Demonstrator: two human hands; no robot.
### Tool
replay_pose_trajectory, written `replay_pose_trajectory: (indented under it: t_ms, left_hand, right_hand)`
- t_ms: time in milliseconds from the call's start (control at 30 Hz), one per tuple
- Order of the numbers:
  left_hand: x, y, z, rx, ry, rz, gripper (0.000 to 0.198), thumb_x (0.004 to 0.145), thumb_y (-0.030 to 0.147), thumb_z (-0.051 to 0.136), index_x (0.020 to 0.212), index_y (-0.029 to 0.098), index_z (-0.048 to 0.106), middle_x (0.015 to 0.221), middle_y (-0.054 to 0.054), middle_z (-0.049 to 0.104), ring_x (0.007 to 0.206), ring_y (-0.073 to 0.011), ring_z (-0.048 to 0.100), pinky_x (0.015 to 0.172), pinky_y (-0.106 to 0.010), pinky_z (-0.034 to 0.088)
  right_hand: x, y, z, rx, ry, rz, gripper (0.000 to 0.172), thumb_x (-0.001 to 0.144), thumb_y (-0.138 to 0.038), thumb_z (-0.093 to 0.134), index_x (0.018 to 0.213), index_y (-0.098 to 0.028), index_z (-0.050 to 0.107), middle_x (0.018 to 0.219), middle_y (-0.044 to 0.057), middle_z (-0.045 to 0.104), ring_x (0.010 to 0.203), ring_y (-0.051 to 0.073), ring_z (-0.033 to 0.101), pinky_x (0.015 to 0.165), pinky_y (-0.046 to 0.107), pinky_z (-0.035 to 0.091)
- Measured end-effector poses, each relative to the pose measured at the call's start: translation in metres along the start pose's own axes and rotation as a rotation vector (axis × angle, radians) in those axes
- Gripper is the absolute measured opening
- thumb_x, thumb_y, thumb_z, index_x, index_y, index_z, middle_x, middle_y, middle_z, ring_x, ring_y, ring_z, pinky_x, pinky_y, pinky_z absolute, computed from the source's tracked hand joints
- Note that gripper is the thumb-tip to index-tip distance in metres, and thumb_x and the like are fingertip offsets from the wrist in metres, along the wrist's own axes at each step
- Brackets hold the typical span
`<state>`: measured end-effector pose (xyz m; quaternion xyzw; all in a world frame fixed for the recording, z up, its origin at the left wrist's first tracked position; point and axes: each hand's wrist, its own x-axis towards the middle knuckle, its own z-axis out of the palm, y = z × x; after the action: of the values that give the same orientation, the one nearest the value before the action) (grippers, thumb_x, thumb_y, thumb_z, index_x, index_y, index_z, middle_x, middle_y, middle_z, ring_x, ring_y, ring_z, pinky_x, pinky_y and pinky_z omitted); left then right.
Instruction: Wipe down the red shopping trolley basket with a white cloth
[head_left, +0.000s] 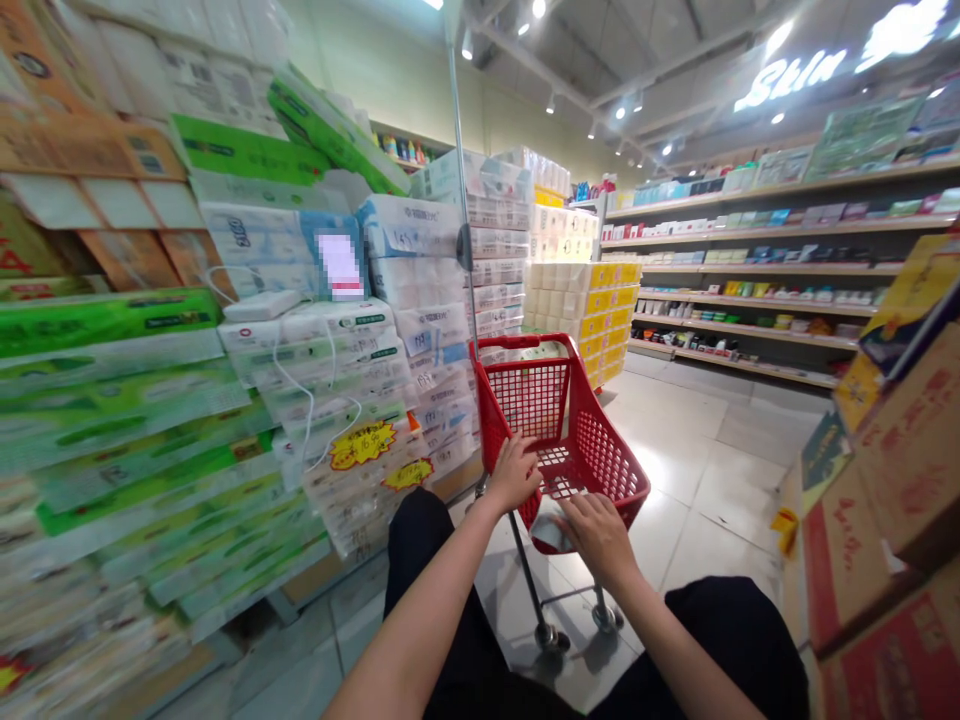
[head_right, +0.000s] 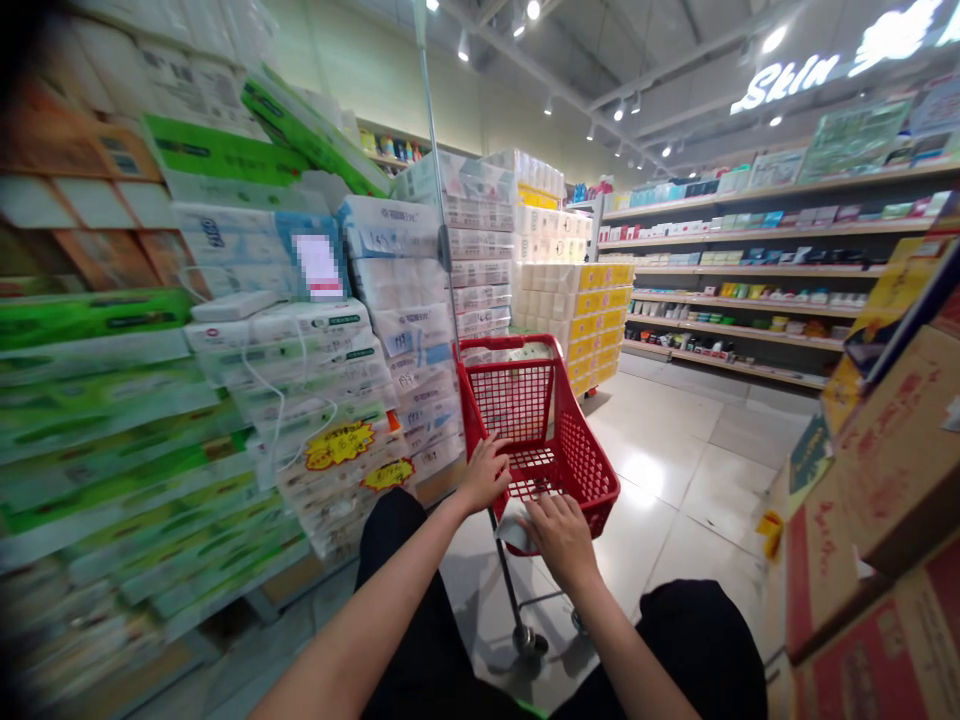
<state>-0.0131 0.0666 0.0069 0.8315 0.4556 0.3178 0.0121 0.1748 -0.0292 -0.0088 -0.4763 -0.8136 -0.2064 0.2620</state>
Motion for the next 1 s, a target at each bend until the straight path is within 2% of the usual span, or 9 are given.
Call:
replay_pose_trajectory:
  t_ms: [133, 233, 300, 400, 533, 633, 733, 867, 1000]
  left_hand:
    - [0.000, 0.017, 0.014, 0.008, 0.035, -0.057, 0.014, 0.089, 0.021, 0.045, 0.091, 0.020, 0.060, 0.140, -0.003, 0.046, 0.142, -0.0226, 0.020, 0.119, -0.050, 0.013]
    - [-0.008, 0.040, 0.024, -0.025, 0.031, 0.015, 0.020, 0.095, 0.026, 0.040, 0.098, 0.023, 0.059, 0.130, -0.002, 0.054, 0.141, -0.0206, 0.024, 0.120, -0.050, 0.008]
    - [-0.014, 0.054, 0.026, -0.060, 0.009, 0.063, 0.025, 0.097, 0.027, 0.034, 0.102, 0.025, 0.058, 0.118, 0.000, 0.061, 0.135, -0.0185, 0.033, 0.119, -0.052, 0.001]
    - [-0.020, 0.068, 0.021, -0.093, -0.024, 0.082, 0.028, 0.098, 0.028, 0.031, 0.101, 0.025, 0.058, 0.105, 0.001, 0.066, 0.124, -0.0176, 0.044, 0.118, -0.053, -0.004]
    - [-0.024, 0.073, 0.008, -0.090, -0.052, 0.080, 0.027, 0.097, 0.029, 0.033, 0.095, 0.023, 0.059, 0.103, 0.001, 0.066, 0.117, -0.0174, 0.048, 0.118, -0.052, -0.002]
    - [-0.029, 0.077, 0.000, -0.081, -0.070, 0.088, 0.028, 0.097, 0.037, 0.035, 0.092, 0.023, 0.059, 0.097, 0.001, 0.065, 0.108, -0.0166, 0.052, 0.118, -0.049, 0.000]
    - [-0.032, 0.080, -0.006, -0.083, -0.107, 0.134, 0.033, 0.097, 0.047, 0.036, 0.094, 0.023, 0.059, 0.097, 0.001, 0.065, 0.105, -0.0172, 0.053, 0.118, -0.049, 0.000]
    - [-0.032, 0.083, -0.007, -0.100, -0.129, 0.179, 0.037, 0.096, 0.053, 0.035, 0.100, 0.024, 0.058, 0.101, 0.001, 0.064, 0.105, -0.0176, 0.053, 0.117, -0.050, -0.001]
    - [-0.031, 0.080, -0.002, -0.055, -0.113, 0.216, 0.046, 0.085, 0.065, 0.048, 0.100, 0.023, 0.059, 0.099, -0.001, 0.063, 0.105, -0.0209, 0.052, 0.116, -0.052, 0.000]
  right_hand:
    - [0.011, -0.010, 0.006, -0.051, -0.024, 0.043, 0.019, 0.094, -0.037, 0.048, 0.095, -0.022, 0.061, 0.086, 0.004, 0.062, 0.086, 0.019, 0.053, 0.083, 0.033, 0.034]
    - [0.010, 0.003, 0.010, -0.076, -0.037, 0.033, 0.016, 0.093, -0.032, 0.050, 0.095, -0.021, 0.062, 0.087, 0.005, 0.063, 0.083, 0.019, 0.052, 0.080, 0.033, 0.034]
    - [0.008, 0.010, 0.012, -0.085, -0.034, 0.019, 0.014, 0.092, -0.026, 0.051, 0.099, -0.020, 0.062, 0.090, 0.006, 0.064, 0.083, 0.019, 0.052, 0.079, 0.033, 0.034]
    - [0.003, 0.011, 0.012, -0.090, -0.025, 0.015, 0.014, 0.091, -0.023, 0.053, 0.100, -0.018, 0.063, 0.093, 0.007, 0.064, 0.083, 0.019, 0.052, 0.080, 0.034, 0.034]
    - [-0.004, 0.002, 0.007, -0.092, -0.002, 0.033, 0.015, 0.091, -0.023, 0.051, 0.100, -0.018, 0.062, 0.091, 0.007, 0.064, 0.082, 0.020, 0.052, 0.079, 0.034, 0.035]
    - [-0.013, 0.002, 0.002, -0.061, 0.002, 0.044, 0.014, 0.093, -0.025, 0.049, 0.093, -0.019, 0.062, 0.087, 0.006, 0.063, 0.083, 0.019, 0.052, 0.082, 0.034, 0.035]
    - [-0.025, 0.021, -0.006, -0.016, -0.017, 0.016, 0.019, 0.095, -0.032, 0.046, 0.095, -0.021, 0.062, 0.091, 0.005, 0.063, 0.088, 0.019, 0.053, 0.086, 0.034, 0.034]
    - [-0.043, 0.071, -0.015, -0.038, 0.003, -0.024, 0.027, 0.094, -0.042, 0.046, 0.105, -0.022, 0.061, 0.097, 0.005, 0.064, 0.094, 0.020, 0.054, 0.093, 0.035, 0.033]
    - [-0.049, 0.100, -0.021, -0.099, 0.014, -0.013, 0.030, 0.093, -0.047, 0.046, 0.099, -0.022, 0.061, 0.095, 0.006, 0.064, 0.095, 0.021, 0.054, 0.094, 0.036, 0.032]
